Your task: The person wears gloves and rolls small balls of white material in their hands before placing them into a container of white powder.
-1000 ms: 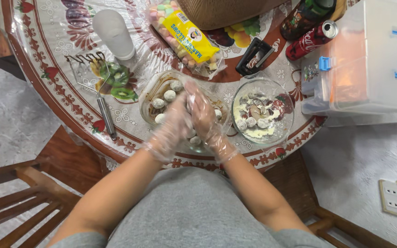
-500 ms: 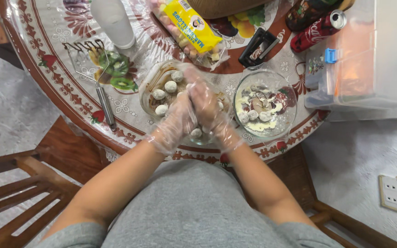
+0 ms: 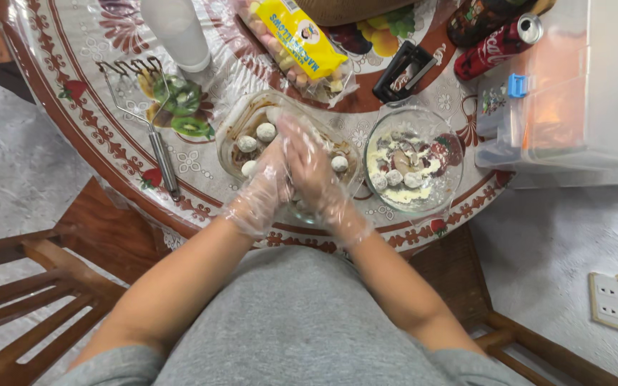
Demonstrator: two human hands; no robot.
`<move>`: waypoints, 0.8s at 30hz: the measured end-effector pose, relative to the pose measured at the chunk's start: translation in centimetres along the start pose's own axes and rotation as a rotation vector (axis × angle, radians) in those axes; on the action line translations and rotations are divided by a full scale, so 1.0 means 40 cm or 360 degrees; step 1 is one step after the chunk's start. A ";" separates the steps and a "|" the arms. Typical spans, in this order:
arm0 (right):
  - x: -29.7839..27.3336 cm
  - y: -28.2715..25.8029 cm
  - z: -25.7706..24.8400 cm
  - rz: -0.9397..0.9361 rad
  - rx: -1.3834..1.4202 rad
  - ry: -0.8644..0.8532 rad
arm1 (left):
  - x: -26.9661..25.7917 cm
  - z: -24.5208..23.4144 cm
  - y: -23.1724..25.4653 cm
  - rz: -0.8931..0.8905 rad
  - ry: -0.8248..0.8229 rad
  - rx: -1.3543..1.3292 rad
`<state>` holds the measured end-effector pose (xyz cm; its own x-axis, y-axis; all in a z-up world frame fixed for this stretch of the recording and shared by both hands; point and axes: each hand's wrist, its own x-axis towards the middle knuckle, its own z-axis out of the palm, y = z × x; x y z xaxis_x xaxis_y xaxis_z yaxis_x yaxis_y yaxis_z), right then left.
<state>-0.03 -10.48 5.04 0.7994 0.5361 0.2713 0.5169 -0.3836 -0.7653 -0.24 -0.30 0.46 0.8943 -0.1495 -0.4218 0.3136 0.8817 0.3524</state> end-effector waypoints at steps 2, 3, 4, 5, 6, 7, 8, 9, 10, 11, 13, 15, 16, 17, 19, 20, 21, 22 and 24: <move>0.039 0.001 -0.021 0.0153 0.0055 -0.0060 | -0.007 -0.005 0.018 -0.0052 0.0185 0.0048; 0.038 -0.008 -0.037 0.0154 0.0056 -0.0061 | -0.006 -0.010 0.031 -0.0095 0.0364 0.0097; 0.035 -0.015 -0.061 0.0203 0.0215 -0.0038 | 0.003 -0.017 0.044 -0.0092 0.0366 0.0098; 0.032 -0.017 -0.083 0.0251 0.0375 -0.0016 | 0.015 -0.027 0.059 -0.0034 0.0399 0.0052; 0.027 -0.015 -0.098 0.0255 0.0377 -0.0019 | 0.018 -0.046 0.068 0.0017 0.0436 0.0005; 0.022 -0.008 -0.112 0.0299 0.0398 0.0106 | 0.014 -0.071 0.078 0.0015 0.0440 0.0004; 0.017 0.002 -0.125 0.0342 0.0420 0.0230 | 0.008 -0.095 0.092 0.0085 0.0465 0.0100; 0.004 0.011 -0.139 0.0345 0.0424 0.0227 | 0.002 -0.116 0.103 0.0155 0.0490 0.0197; -0.011 0.020 -0.153 0.0490 0.0429 0.0259 | -0.002 -0.132 0.111 0.0157 0.0492 0.0199; -0.023 0.031 -0.167 0.0635 0.0433 0.0292 | -0.008 -0.143 0.114 0.0205 0.0541 0.0393; -0.043 0.055 -0.195 0.0909 0.0405 0.0335 | -0.017 -0.149 0.107 0.0245 0.0588 0.0587; -0.063 0.074 -0.220 0.1182 0.0374 0.0381 | -0.024 -0.139 0.108 0.0380 0.0771 0.0761; -0.077 0.080 -0.231 0.1137 0.0372 0.0418 | -0.026 -0.131 0.113 0.0376 0.0768 0.0763; -0.090 0.084 -0.243 0.1092 0.0369 0.0455 | -0.026 -0.121 0.119 0.0472 0.0757 0.0764; -0.113 0.089 -0.277 0.1095 0.0430 0.0526 | -0.032 -0.102 0.125 0.0565 0.0741 0.0766; -0.121 0.090 -0.294 0.1091 0.0491 0.0598 | -0.037 -0.095 0.130 0.0654 0.0706 0.0838; -0.129 0.091 -0.315 0.1092 0.0489 0.0604 | -0.042 -0.088 0.133 0.0742 0.0671 0.0910; -0.140 0.092 -0.344 0.1146 0.0317 0.0645 | -0.049 -0.081 0.131 0.0738 0.0663 0.0912; -0.152 0.100 -0.399 0.1206 0.0136 0.0697 | -0.065 -0.070 0.122 0.0842 0.0320 0.0856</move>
<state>2.06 -27.28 9.63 0.9728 -0.1836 -0.1413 -0.2112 -0.4522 -0.8666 -1.94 5.63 0.95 0.9091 0.3599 -0.2098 0.0190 0.4673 0.8839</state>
